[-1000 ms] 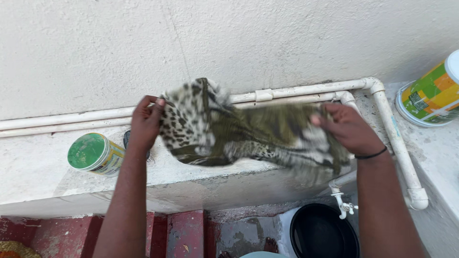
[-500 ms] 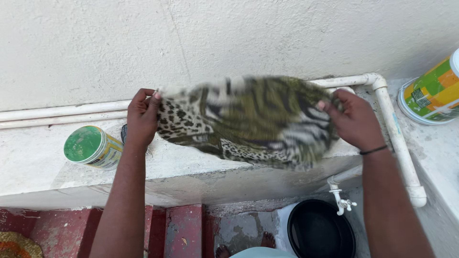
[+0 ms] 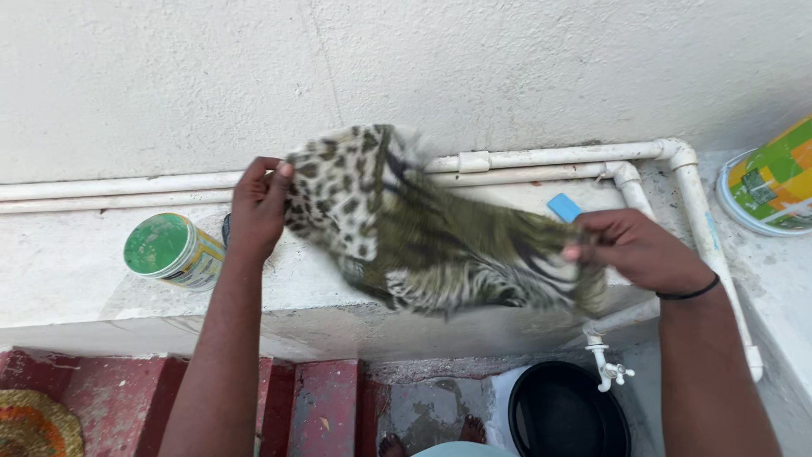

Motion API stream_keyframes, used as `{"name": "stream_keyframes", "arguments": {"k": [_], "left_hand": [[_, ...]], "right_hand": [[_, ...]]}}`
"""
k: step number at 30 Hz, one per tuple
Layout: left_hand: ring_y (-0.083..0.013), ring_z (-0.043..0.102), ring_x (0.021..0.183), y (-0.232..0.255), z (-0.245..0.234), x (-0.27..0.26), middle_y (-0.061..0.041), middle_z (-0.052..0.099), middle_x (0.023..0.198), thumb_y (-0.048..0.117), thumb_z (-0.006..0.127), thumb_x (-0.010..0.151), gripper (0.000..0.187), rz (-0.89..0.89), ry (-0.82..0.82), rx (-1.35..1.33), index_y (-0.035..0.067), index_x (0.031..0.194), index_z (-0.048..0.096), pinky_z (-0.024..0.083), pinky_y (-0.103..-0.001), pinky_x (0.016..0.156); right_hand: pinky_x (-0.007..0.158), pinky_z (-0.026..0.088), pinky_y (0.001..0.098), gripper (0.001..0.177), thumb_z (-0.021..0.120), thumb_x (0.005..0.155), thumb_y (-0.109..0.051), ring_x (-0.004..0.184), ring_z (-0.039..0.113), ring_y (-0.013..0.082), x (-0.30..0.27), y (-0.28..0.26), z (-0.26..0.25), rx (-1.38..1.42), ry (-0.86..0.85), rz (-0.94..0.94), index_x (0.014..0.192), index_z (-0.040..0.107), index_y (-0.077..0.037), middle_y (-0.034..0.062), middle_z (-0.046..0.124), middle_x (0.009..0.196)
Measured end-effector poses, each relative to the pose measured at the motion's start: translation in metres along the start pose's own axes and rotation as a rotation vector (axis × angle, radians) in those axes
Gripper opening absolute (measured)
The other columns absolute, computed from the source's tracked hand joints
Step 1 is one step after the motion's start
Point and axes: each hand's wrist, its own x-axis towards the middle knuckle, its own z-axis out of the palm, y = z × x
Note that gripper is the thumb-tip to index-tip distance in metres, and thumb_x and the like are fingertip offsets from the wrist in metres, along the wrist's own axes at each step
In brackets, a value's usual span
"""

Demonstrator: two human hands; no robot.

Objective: The person washes a patterned mat by hand. They apply cleaning paste from a container, scrub the surface of the mat, rinse it with water from an outdoor tap, and then wring it out before placing it on a concrete step.

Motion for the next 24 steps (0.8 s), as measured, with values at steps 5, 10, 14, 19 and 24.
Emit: {"name": "stream_keyframes", "arguments": {"k": [5,10,14,19,24], "left_hand": [[-0.0016,0.046,0.065,0.000,0.002,-0.005,0.004,0.063,0.076,0.034,0.062,0.108,0.028,-0.031,-0.024,-0.076,0.006,0.106,0.063,0.037,-0.021,0.056],[-0.0017,0.059,0.069,0.008,0.003,-0.010,0.005,0.070,0.079,0.035,0.060,0.105,0.027,-0.044,-0.013,-0.253,0.008,0.105,0.061,0.047,-0.021,0.060],[-0.0013,0.049,0.068,0.011,0.006,-0.009,0.005,0.062,0.075,0.034,0.063,0.106,0.028,-0.023,-0.009,0.053,0.006,0.105,0.063,0.040,-0.021,0.059],[-0.0030,0.044,0.067,0.015,0.008,-0.014,0.004,0.058,0.073,0.034,0.063,0.108,0.027,-0.010,-0.016,0.011,0.006,0.106,0.063,0.036,-0.023,0.059],[-0.0029,0.045,0.068,0.016,0.005,-0.010,0.006,0.059,0.074,0.032,0.063,0.107,0.027,-0.009,-0.017,0.003,0.006,0.104,0.064,0.037,-0.022,0.059]], "right_hand": [[0.056,0.048,0.0329,0.027,0.081,0.086,-0.030,0.059,0.058,0.0130,0.002,0.017,-0.004,-0.141,0.120,0.095,0.087,0.079,-0.002,0.0045,0.067,0.063],[0.059,0.049,0.0352,0.026,0.078,0.092,-0.028,0.060,0.059,0.0154,0.005,0.024,0.004,-0.286,0.333,0.194,0.093,0.079,-0.002,0.0078,0.069,0.065],[0.059,0.051,0.0369,0.025,0.077,0.091,-0.032,0.058,0.064,0.0179,0.003,0.022,0.008,-0.382,0.337,0.287,0.095,0.080,-0.007,0.0087,0.070,0.064],[0.064,0.053,0.0386,0.035,0.080,0.088,-0.036,0.065,0.062,0.0207,-0.009,0.021,0.005,-0.236,0.126,0.152,0.084,0.083,-0.001,0.0120,0.069,0.066],[0.078,0.057,0.0344,0.038,0.075,0.084,-0.043,0.069,0.071,0.0190,-0.019,0.026,-0.002,-0.256,0.211,0.199,0.082,0.081,-0.006,0.0081,0.074,0.070]]}}
